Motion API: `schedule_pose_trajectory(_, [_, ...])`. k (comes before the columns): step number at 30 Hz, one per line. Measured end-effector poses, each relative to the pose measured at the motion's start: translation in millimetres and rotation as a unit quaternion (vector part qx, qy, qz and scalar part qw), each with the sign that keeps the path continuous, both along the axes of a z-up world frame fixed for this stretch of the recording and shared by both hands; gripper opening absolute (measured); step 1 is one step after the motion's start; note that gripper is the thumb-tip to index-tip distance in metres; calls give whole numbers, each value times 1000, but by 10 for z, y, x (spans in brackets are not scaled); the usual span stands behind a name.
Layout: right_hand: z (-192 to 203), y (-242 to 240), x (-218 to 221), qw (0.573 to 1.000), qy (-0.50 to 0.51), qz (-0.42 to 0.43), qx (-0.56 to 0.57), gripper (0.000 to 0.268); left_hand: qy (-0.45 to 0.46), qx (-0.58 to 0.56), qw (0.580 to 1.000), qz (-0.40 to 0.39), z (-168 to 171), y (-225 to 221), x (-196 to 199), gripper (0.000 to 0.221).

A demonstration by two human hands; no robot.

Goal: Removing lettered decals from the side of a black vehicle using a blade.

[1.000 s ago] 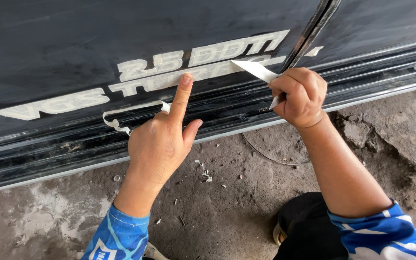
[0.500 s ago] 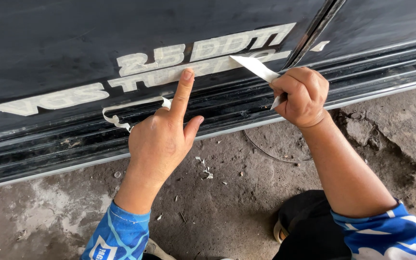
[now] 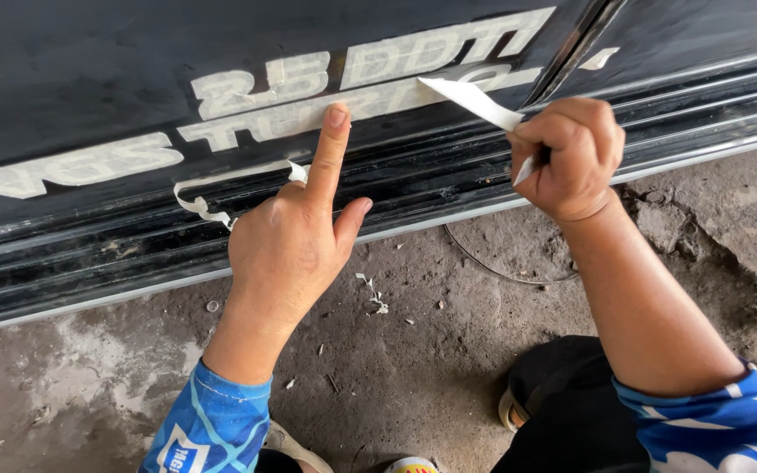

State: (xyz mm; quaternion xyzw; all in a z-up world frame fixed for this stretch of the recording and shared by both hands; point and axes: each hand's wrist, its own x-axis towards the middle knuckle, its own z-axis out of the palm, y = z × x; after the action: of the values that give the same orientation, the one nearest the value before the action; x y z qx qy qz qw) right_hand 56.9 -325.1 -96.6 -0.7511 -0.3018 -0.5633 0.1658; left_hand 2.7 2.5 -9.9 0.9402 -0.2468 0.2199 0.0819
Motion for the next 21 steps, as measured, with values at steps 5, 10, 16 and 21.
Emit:
schedule_pose_trajectory(5, [-72,-194,77,998,-49,-49,2,14,11,10,1000,7,-12,-9,-2,104])
schedule_pose_trajectory(10, [10,-165,-109,997,48,-16,52,15,-5,1,1000,0,-29,-16,-35,104])
schedule_pose_trajectory(16, [563,318,-190,998,-36,-32,-44,55,-4,-38,999,-10,16,-36,-54,103])
schedule_pose_trajectory(21, [406,422,-182,989,116,-35,87,57,-12,-42,999,-16,32,-3,-67,103])
